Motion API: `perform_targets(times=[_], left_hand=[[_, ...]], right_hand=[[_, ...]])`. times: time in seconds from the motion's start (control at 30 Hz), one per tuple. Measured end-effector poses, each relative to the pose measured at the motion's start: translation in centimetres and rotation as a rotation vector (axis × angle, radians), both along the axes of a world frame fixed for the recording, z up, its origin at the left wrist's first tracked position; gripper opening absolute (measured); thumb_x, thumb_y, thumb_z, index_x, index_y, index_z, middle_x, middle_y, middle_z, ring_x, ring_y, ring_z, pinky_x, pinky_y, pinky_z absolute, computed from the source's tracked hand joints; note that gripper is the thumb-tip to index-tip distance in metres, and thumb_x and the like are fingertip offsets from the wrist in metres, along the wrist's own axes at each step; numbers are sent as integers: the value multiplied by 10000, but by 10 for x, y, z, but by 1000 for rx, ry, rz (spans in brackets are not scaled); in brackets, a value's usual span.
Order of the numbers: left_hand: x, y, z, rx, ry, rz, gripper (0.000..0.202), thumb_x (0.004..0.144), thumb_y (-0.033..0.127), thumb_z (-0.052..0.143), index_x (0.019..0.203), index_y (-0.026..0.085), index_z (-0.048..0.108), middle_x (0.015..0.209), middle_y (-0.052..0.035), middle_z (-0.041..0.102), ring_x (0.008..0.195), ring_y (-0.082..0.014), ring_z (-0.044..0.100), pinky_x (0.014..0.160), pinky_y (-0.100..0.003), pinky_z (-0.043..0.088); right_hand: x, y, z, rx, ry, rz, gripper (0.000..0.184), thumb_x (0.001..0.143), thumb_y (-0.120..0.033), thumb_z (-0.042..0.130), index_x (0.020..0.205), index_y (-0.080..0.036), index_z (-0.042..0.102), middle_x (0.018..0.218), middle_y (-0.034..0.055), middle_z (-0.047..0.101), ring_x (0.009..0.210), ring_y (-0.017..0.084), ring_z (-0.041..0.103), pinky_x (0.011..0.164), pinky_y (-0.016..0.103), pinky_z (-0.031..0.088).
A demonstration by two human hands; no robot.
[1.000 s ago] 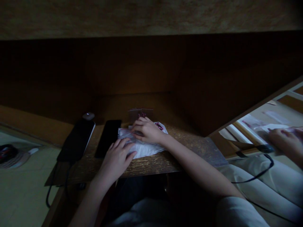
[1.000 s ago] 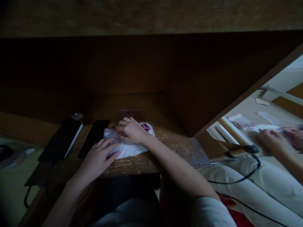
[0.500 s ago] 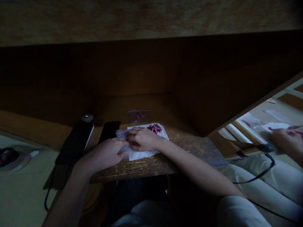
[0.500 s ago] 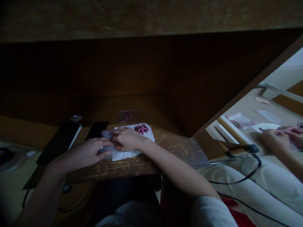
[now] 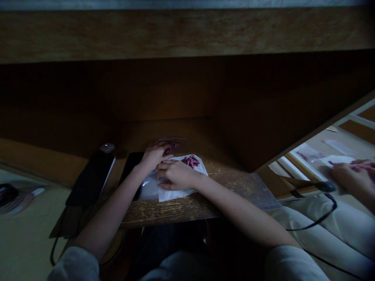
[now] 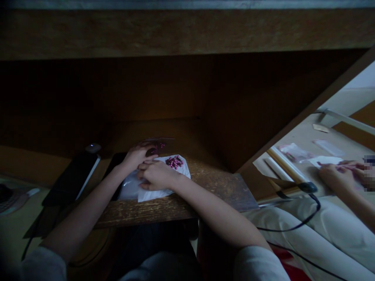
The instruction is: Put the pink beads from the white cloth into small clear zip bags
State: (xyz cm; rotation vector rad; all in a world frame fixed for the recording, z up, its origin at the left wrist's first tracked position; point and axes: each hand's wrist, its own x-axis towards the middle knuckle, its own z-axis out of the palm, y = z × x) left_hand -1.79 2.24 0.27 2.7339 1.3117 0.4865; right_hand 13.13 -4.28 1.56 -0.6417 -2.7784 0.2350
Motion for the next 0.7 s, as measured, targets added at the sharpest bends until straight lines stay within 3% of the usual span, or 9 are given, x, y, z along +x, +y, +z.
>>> perform_targets(times=[0.27, 0.43, 0.53, 0.7], left_hand=[[-1, 1, -7, 141, -47, 21, 184, 880, 214, 498, 970, 207, 657, 1073, -50, 663, 1042, -215, 571, 936, -366, 403], [-4, -2, -5, 291, -164, 125, 171, 874, 212, 502, 944, 198, 657, 966, -43, 671, 914, -213, 590, 857, -356, 437], [-4, -5, 0, 393, -317, 195, 174, 886, 231, 487, 903, 175, 651, 904, -56, 660, 868, -207, 589, 817, -339, 447], [-7, -9, 9, 477, -687, 262, 156, 888, 253, 497, 880, 166, 627, 847, -42, 634, 822, -168, 593, 759, -285, 459]], right_hand=[[0, 4, -1, 28, 22, 44, 255, 851, -353, 552, 937, -140, 664, 975, 98, 635, 991, 214, 527, 901, 352, 406], [1, 8, -3, -35, 96, 47, 287, 852, -390, 553, 982, -156, 656, 986, 82, 650, 997, 198, 535, 899, 333, 409], [4, 10, -3, -31, 172, -55, 297, 867, -411, 522, 955, -161, 655, 972, 70, 655, 943, 193, 558, 871, 326, 412], [16, 21, -4, -65, 339, -380, 236, 885, -343, 506, 869, -171, 667, 860, 54, 672, 831, 175, 589, 767, 292, 411]])
